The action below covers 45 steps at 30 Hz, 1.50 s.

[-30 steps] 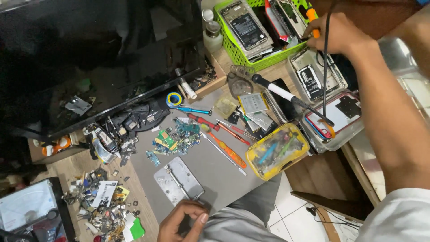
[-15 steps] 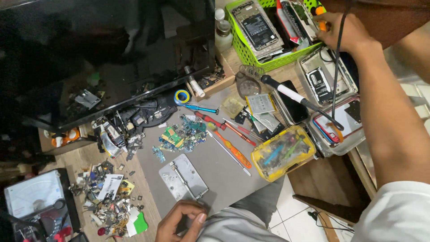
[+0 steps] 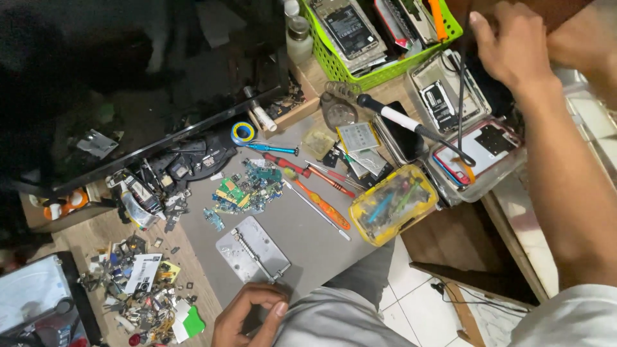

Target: A person is repairing a small electronic circuit board by using a soldering iron to attach or fix components.

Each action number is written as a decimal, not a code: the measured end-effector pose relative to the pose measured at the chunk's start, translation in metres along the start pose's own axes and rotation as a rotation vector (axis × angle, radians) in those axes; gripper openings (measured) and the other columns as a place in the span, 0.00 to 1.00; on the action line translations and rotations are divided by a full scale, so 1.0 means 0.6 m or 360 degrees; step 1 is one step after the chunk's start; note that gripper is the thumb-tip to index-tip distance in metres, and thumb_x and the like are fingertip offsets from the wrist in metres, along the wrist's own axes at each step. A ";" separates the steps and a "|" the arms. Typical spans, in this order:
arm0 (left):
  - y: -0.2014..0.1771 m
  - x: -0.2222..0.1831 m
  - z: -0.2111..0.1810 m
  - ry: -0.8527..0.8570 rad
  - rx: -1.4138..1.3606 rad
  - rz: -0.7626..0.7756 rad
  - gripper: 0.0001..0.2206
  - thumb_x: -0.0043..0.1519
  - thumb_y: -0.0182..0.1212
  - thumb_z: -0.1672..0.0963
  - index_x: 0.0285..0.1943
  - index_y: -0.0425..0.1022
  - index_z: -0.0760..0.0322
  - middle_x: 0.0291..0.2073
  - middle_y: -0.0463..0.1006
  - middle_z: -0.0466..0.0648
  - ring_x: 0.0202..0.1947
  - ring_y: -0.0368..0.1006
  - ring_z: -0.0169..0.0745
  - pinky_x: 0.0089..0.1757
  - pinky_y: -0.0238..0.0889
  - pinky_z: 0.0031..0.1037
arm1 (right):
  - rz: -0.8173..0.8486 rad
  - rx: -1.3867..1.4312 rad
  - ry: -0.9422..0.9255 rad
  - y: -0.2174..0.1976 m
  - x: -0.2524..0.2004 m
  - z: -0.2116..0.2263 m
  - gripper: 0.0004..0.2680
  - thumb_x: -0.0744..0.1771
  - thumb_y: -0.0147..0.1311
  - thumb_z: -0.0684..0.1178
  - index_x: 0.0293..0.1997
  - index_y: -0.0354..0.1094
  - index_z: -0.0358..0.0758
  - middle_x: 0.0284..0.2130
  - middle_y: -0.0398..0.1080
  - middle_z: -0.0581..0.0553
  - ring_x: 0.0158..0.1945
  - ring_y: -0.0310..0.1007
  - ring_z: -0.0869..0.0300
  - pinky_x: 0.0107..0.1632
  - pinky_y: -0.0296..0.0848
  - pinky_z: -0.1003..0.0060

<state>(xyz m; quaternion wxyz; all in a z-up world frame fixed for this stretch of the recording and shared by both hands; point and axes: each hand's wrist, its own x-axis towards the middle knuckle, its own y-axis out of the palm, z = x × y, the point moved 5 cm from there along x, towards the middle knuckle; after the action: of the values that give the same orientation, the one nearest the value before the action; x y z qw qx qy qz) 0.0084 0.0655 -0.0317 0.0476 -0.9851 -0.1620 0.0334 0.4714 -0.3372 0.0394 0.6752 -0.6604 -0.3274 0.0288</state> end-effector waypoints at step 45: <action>-0.073 -0.047 0.079 -0.0563 0.0201 -0.0325 0.05 0.63 0.62 0.59 0.39 0.79 0.69 0.38 0.86 0.54 0.39 0.79 0.41 0.41 0.69 0.30 | -0.0734 0.1652 0.2512 0.196 -0.543 0.236 0.13 0.65 0.53 0.44 0.49 0.52 0.55 0.51 0.57 0.53 0.47 0.66 0.55 0.47 0.65 0.53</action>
<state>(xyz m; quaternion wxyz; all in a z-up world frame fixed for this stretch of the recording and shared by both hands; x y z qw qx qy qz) -0.0360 0.1017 -0.0729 0.0831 -0.9373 -0.2645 0.2110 0.1942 -0.3523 -0.2114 0.8969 -0.0296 0.1516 -0.4144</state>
